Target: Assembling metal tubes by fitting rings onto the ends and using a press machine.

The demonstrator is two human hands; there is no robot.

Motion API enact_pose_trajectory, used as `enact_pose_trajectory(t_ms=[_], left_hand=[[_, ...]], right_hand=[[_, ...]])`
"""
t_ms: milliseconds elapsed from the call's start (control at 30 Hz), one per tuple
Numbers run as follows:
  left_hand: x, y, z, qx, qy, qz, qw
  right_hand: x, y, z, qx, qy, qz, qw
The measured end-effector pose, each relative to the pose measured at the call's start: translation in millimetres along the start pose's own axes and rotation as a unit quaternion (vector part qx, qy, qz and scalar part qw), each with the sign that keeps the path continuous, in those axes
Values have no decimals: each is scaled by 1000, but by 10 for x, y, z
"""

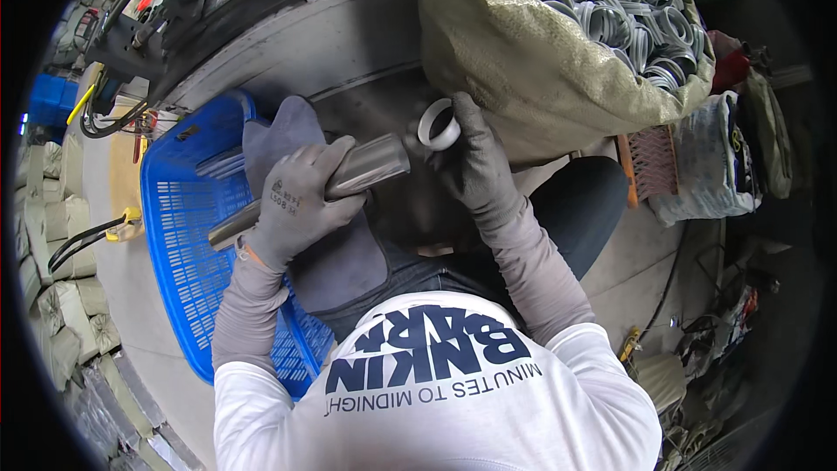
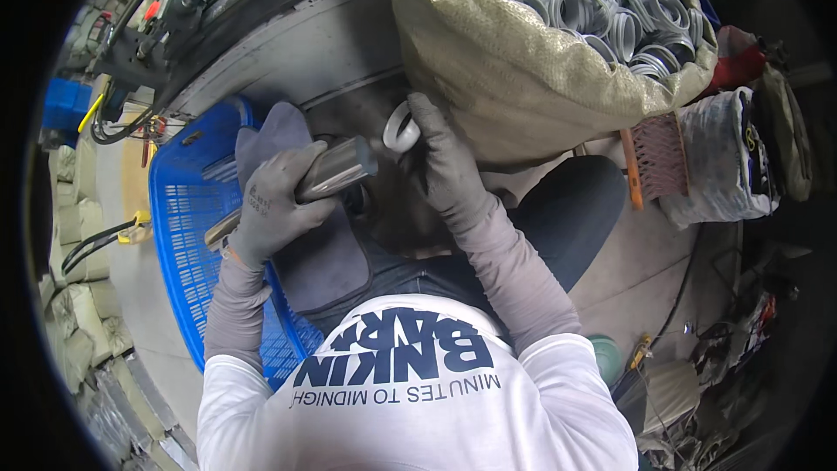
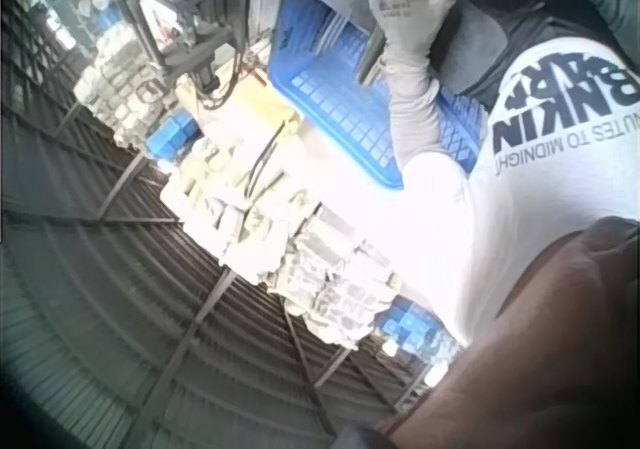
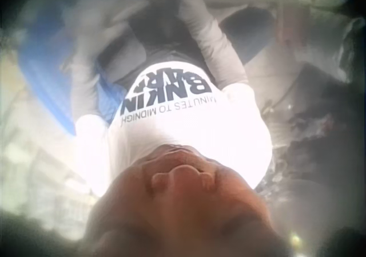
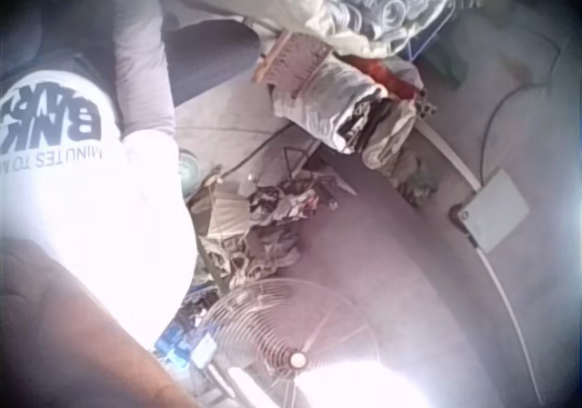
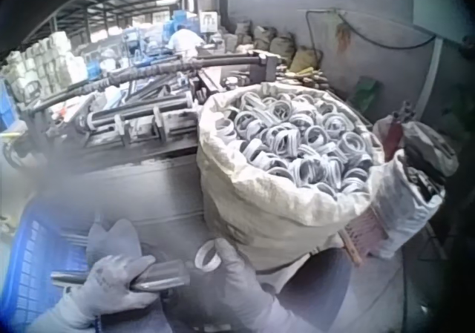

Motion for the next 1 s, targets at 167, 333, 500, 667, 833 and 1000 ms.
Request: enact_pose_trajectory(t_ms=[167,333,500,667,833,1000], left_hand=[[-72,58,36,36,20,7,999],[-33,152,18,12,17,11,1000],[0,123,121,22,34,16,999],[70,104,160,29,41,-3,999],[127,89,178,48,59,-5,997],[233,22,241,39,63,3,997]], right_hand=[[10,82,197,52,-196,-112,973],[-57,-62,184,16,-223,-107,969],[-5,7,135,90,-393,-130,906],[-239,80,129,23,-393,-201,897],[-340,14,252,-32,-376,-249,892],[-472,87,200,-31,-472,-323,820]])
Point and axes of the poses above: each hand's wrist, its own y-axis towards the middle knuckle, its own z-axis out of the palm, x = y × z, the point moved 2 cm from there along y, towards the middle knuckle, and after that the axes turned 2 degrees about z, right-handed, at the moved point
